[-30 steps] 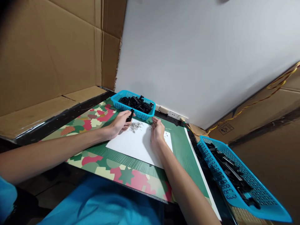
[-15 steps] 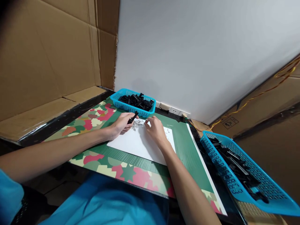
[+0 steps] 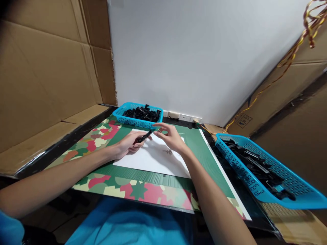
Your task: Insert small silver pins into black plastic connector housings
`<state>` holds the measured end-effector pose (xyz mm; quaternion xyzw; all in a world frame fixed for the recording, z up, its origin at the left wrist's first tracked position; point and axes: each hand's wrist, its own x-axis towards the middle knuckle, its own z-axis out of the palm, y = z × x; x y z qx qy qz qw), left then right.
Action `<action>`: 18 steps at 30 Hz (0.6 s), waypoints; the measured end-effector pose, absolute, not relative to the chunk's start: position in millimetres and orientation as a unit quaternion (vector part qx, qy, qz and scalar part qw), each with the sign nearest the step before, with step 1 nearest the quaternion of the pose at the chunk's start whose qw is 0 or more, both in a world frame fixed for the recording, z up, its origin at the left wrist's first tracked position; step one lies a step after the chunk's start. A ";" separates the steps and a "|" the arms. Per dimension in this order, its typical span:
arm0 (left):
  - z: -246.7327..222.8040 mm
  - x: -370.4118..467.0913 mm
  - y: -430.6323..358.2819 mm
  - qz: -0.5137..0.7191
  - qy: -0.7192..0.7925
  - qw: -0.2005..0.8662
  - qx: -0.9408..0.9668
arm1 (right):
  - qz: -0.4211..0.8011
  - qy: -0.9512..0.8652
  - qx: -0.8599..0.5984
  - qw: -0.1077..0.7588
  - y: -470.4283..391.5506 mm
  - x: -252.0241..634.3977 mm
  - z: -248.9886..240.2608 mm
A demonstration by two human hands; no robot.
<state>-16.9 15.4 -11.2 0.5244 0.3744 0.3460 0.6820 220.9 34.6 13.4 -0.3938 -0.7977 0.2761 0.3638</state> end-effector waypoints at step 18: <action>6.6 -4.5 6.0 0.411 0.327 0.404 0.749 | 0.276 -0.754 -0.451 0.391 37.7 240.2 19.7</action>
